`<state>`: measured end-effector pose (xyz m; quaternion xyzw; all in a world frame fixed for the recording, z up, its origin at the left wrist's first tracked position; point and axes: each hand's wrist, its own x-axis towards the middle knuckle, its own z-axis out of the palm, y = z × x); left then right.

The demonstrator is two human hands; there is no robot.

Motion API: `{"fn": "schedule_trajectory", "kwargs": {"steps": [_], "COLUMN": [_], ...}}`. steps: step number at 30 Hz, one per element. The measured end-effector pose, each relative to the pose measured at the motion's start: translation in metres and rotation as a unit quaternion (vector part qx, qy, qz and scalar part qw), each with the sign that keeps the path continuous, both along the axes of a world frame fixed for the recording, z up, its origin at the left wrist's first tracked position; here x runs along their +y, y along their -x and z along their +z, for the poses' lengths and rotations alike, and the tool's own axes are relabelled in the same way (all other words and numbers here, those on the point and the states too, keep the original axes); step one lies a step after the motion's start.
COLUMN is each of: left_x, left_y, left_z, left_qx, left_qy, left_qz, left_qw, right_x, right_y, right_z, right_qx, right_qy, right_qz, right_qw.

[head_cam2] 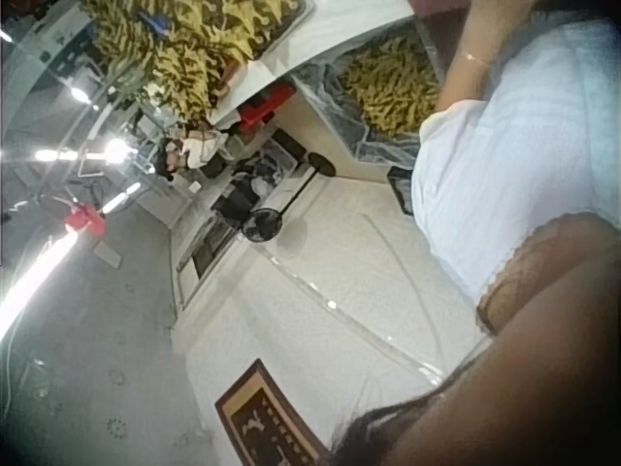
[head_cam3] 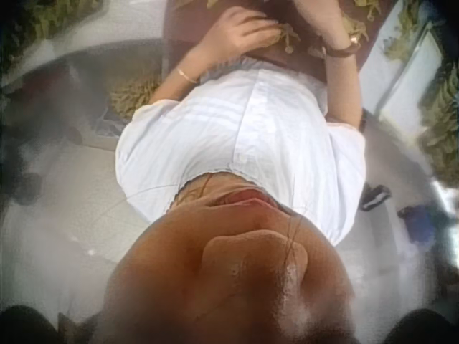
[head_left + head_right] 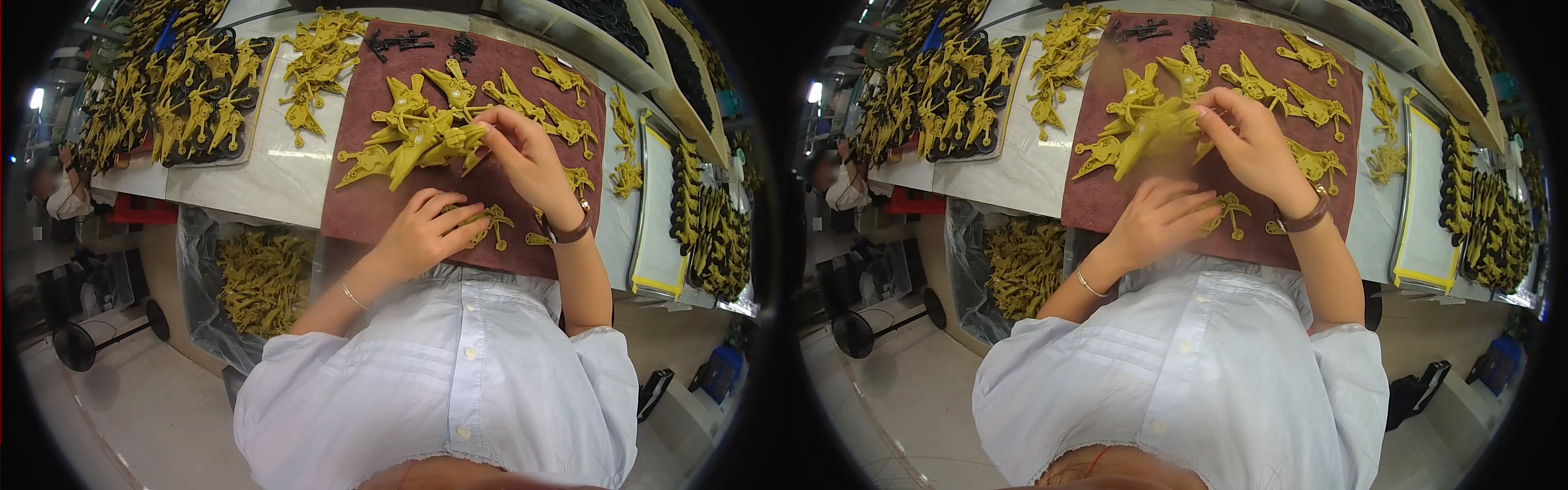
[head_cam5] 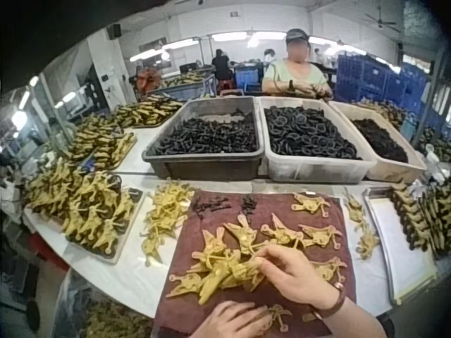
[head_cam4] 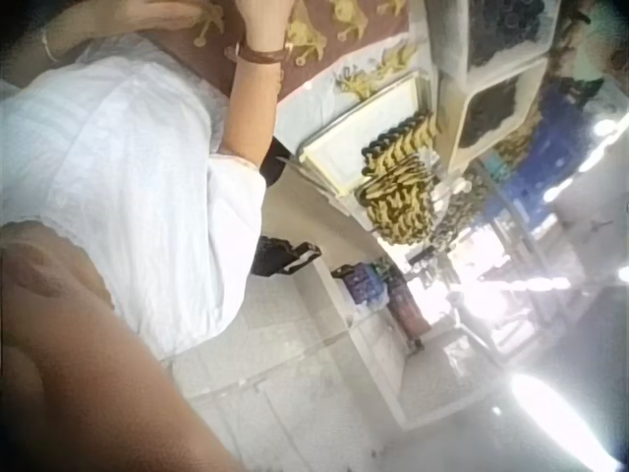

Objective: The person transfers assembled toy motorcycles onto a tray, takes yellow motorcycle frame parts from a container, arranges them on a mat, and attaches black handlebar pieces to the frames by hand.

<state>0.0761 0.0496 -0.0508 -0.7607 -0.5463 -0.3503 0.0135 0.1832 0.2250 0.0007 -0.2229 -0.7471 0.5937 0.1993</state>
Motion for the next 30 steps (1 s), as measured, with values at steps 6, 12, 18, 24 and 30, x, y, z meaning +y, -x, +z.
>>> {"fn": "schedule_trajectory", "kwargs": {"steps": [6,12,18,24,30], "left_x": [-0.003,-0.020,-0.020,-0.012,-0.022], "left_y": [0.007,0.047,0.065,0.085,0.106], "left_z": [0.016,0.013,0.017,0.025,0.025], "left_qx": [-0.026,-0.020,-0.016,0.007,-0.040], "left_qy": [0.058,0.025,-0.008,0.094,0.148], "left_qz": [0.036,0.192,0.302,0.312,0.304], "left_qw": [0.997,0.981,0.953,0.945,0.940], "right_x": [0.004,0.011,0.008,0.002,-0.003], "right_y": [-0.008,-0.032,-0.061,-0.088,-0.106], "right_z": [-0.001,-0.006,-0.004,-0.002,-0.006], "right_qx": [0.057,0.124,0.144,0.167,0.178], "right_qy": [0.186,0.244,0.227,0.226,0.234], "right_qz": [-0.025,-0.063,-0.133,-0.143,-0.180], "right_qw": [0.981,0.960,0.954,0.949,0.939]}}
